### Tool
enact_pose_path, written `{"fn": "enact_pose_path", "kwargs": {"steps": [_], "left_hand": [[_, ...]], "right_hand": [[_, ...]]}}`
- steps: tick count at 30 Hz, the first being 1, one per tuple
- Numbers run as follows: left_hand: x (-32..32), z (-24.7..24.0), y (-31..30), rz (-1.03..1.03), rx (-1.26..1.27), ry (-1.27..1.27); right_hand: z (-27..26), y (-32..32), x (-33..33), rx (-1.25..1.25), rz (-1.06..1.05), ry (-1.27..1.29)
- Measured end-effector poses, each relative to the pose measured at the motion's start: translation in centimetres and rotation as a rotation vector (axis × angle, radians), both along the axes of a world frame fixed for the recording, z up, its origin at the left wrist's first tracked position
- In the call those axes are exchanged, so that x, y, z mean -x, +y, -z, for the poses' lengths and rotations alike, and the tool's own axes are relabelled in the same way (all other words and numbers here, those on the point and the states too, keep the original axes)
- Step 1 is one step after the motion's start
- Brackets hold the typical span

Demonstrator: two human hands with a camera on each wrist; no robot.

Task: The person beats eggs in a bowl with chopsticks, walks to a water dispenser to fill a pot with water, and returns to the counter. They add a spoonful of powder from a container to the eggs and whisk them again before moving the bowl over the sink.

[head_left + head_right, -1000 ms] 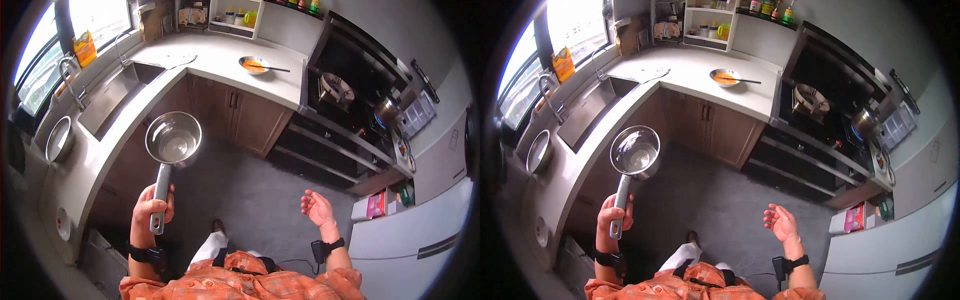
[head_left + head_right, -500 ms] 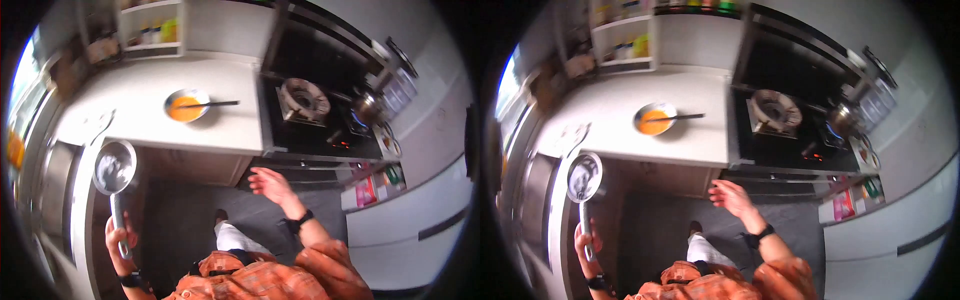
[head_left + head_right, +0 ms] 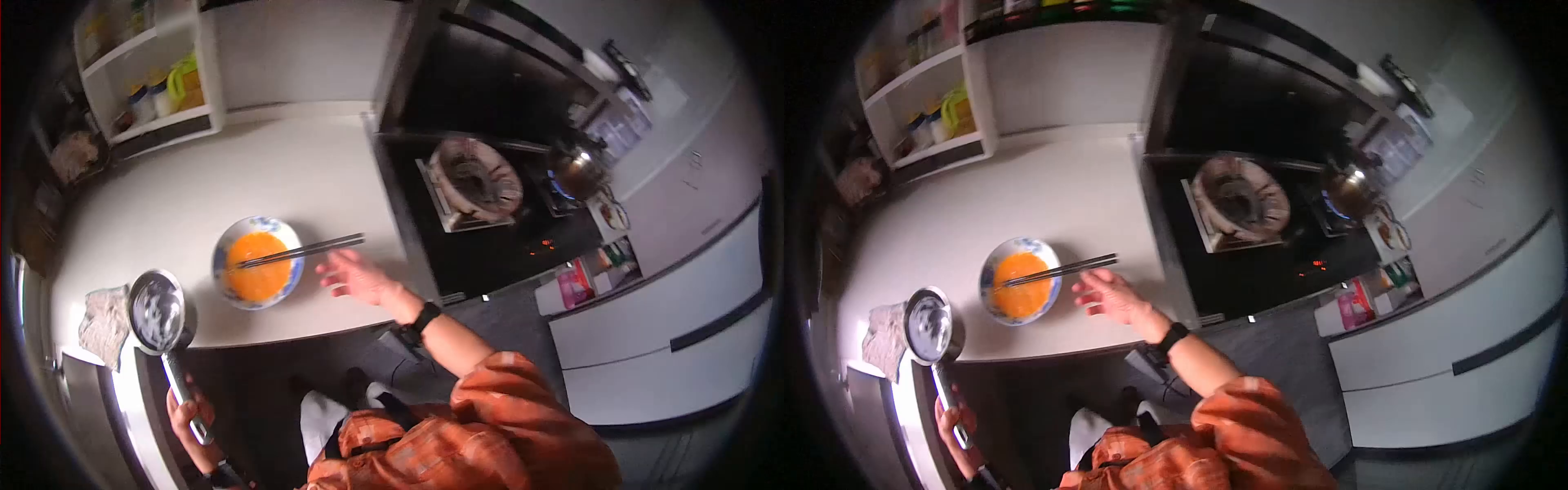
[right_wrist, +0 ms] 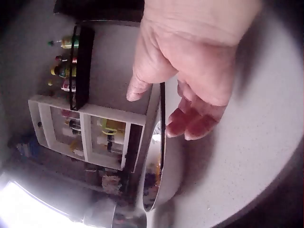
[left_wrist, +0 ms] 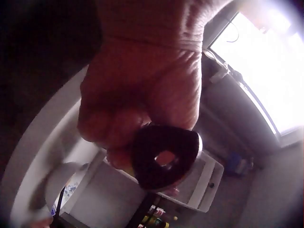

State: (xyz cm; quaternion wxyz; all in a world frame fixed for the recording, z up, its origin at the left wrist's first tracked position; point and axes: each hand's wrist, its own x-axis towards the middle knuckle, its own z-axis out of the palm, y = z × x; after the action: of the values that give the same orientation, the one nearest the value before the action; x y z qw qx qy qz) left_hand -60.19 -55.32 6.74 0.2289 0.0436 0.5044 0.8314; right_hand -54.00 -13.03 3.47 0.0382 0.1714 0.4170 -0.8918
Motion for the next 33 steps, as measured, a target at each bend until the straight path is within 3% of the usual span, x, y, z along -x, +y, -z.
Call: {"fn": "enact_pose_path", "kwargs": {"steps": [3, 5, 9, 13, 20, 25, 29, 31, 33], "left_hand": [[1.1, -3.0, 2.6, -0.129, 0.226, -0.017], [4.1, -1.6, 1.6, 0.068, 0.085, -0.048], [7.6, -1.4, 1.2, 0.183, 0.079, -0.101], [9.7, 0.0, 0.5, 0.191, 0.07, -0.123], [11.2, -0.9, 0.7, 0.184, 0.163, -0.18], [11.8, -0.4, 0.2, 0.203, 0.14, -0.173], [11.1, 1.9, -0.9, 0.086, 0.094, -0.005], [11.1, 4.1, -2.2, -0.147, 0.061, -0.242], [9.1, 6.0, -3.5, -0.074, 0.063, -0.233]], "right_hand": [[-0.1, 0.2, 1.3, -0.037, 0.006, -0.028], [0.1, 0.0, 1.6, -0.059, 0.062, -0.055], [-0.9, -0.6, 2.7, -0.063, 0.153, -0.095], [-0.8, -0.7, 3.5, -0.101, 0.166, -0.1], [-3.0, -0.5, 3.6, -0.188, 0.379, -0.035], [-6.1, 0.5, 2.9, -0.403, 0.219, -0.006], [-6.8, 1.7, 1.4, -0.582, 0.344, 0.126], [-6.8, 1.1, 0.3, -0.729, 0.102, 0.082], [-7.3, 1.0, 0.0, -0.635, -0.012, 0.083]]}}
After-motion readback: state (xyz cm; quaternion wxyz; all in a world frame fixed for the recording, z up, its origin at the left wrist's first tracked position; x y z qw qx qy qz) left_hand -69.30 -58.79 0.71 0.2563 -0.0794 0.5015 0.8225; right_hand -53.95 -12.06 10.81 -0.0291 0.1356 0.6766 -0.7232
